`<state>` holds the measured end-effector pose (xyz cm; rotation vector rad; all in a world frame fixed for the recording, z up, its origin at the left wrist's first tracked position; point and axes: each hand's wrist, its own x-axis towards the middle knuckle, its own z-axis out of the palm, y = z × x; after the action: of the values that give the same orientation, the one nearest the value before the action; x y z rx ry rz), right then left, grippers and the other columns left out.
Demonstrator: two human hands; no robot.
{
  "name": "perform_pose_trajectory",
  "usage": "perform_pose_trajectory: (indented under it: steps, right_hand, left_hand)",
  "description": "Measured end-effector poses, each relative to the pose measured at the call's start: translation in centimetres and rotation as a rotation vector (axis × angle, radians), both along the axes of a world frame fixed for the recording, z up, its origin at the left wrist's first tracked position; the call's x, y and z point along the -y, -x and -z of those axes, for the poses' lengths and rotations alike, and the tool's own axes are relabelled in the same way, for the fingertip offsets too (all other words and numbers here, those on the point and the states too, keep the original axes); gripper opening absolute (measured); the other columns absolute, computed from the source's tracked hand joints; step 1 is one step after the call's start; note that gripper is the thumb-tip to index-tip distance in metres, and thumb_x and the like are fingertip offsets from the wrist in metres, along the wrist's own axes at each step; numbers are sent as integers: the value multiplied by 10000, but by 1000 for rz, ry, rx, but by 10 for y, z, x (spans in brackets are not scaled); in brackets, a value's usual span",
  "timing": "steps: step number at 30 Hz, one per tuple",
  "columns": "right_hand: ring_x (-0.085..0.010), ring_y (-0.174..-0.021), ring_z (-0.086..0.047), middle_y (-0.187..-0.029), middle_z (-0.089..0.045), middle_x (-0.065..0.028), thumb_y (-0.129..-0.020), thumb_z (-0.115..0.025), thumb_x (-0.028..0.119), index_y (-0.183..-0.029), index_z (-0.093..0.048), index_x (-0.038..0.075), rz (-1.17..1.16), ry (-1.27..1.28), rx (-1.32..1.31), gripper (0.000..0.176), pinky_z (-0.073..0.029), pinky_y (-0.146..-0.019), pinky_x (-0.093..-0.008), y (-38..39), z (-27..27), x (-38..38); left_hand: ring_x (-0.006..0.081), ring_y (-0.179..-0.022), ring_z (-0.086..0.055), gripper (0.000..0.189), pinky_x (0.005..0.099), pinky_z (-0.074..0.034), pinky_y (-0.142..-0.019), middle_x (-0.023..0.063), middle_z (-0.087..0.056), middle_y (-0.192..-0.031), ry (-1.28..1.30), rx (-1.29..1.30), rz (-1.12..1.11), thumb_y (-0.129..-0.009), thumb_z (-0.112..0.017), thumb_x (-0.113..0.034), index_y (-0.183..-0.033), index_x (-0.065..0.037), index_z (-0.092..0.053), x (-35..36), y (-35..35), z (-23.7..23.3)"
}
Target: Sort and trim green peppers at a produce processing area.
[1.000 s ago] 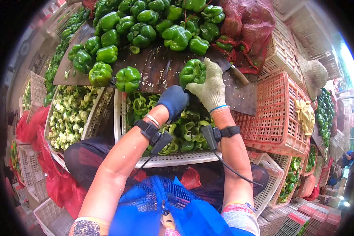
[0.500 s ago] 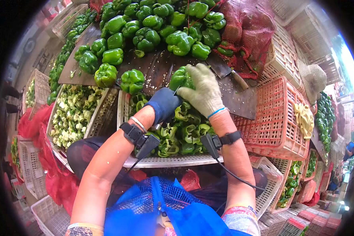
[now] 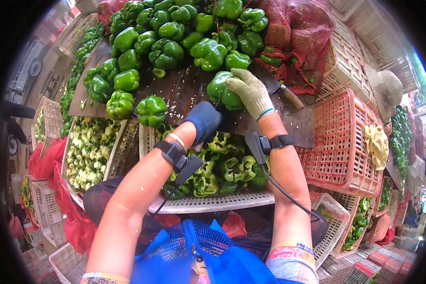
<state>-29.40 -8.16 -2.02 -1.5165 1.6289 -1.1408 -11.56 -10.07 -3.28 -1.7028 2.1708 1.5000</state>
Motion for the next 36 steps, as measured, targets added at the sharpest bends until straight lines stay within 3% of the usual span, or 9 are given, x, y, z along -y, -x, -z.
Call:
perform_pose_trajectory:
  steps: [5,6,9,13,17,19,22,30,36]
  right_hand:
    - [-389,-1280,-547,-1386,-556,-238,-636,-875,412,-1440,-491,-23,54,298,-383,991,-442,-1101,-431,-16,-4,-22]
    - [-418,-1272,-543,-1360,-560,-251,-624,-891,374,-1435,-497,-5,30,296,-664,978,-443,-1102,-447,-24,-11,-26]
    - [-403,-1227,-582,-1323,-590,-252,-613,-888,293,-1404,-539,31,159,243,-556,903,-483,-1056,-433,-22,-1,-16]
    - [-356,-1110,-668,-1217,-672,-217,-625,-866,257,-1324,-608,54,220,159,-406,772,-538,-972,-412,-21,-6,-13]
    - [-331,-1029,-712,-1122,-721,-194,-641,-856,257,-1278,-641,78,262,88,-314,696,-559,-925,-396,-23,-9,-25]
    - [-277,-988,-719,-1100,-732,-155,-666,-835,209,-1284,-637,42,255,69,-299,670,-564,-903,-366,-22,-12,-32]
    - [-213,-962,-699,-1092,-719,-101,-683,-791,131,-1284,-628,-10,235,18,606,639,-563,-882,-330,-12,2,-40]
    - [-308,-1076,-682,-1226,-641,-157,-795,-688,171,-1360,-523,-15,84,9,911,617,-584,-949,-447,-11,-22,-103]
    - [-352,-1164,-634,-1239,-633,-182,-863,-641,274,-1398,-504,21,-42,44,1108,608,-549,-985,-523,-17,-21,-140]
  left_hand:
    - [424,-1059,-685,332,479,-554,-897,287,-708,-1061,148,82,354,-868,-575,-233,-1012,3,-758,13,0,17]
    - [421,-1058,-686,331,480,-553,-898,287,-708,-1058,183,94,428,-872,-570,-234,-1007,2,-759,16,0,18]
    - [422,-1044,-686,331,480,-551,-905,293,-705,-1043,409,73,539,-889,-541,-226,-978,9,-755,19,3,21]
    - [430,-897,-722,307,481,-582,-792,303,-716,-933,-20,-203,-45,-862,-577,-198,-922,62,-728,15,-2,16]
    - [334,-498,-665,201,464,-513,-460,208,-667,-674,-378,-519,-293,-828,-616,-100,-801,89,-679,1,-11,-6]
    - [318,-486,-652,178,457,-512,-450,199,-665,-673,-304,-539,-119,-832,-614,-96,-810,72,-670,3,-14,3]
    - [286,-439,-604,122,443,-499,-411,175,-645,-654,-587,-680,-397,-849,-609,-80,-826,35,-641,-3,-25,0]
    - [221,-447,-587,160,385,-494,-396,126,-637,-645,-294,-541,-72,-797,-633,-142,-785,14,-667,-5,-26,6]
    - [221,-409,-570,156,387,-467,-376,125,-644,-637,-366,-548,-164,-804,-613,-131,-812,8,-684,-43,-50,-5]
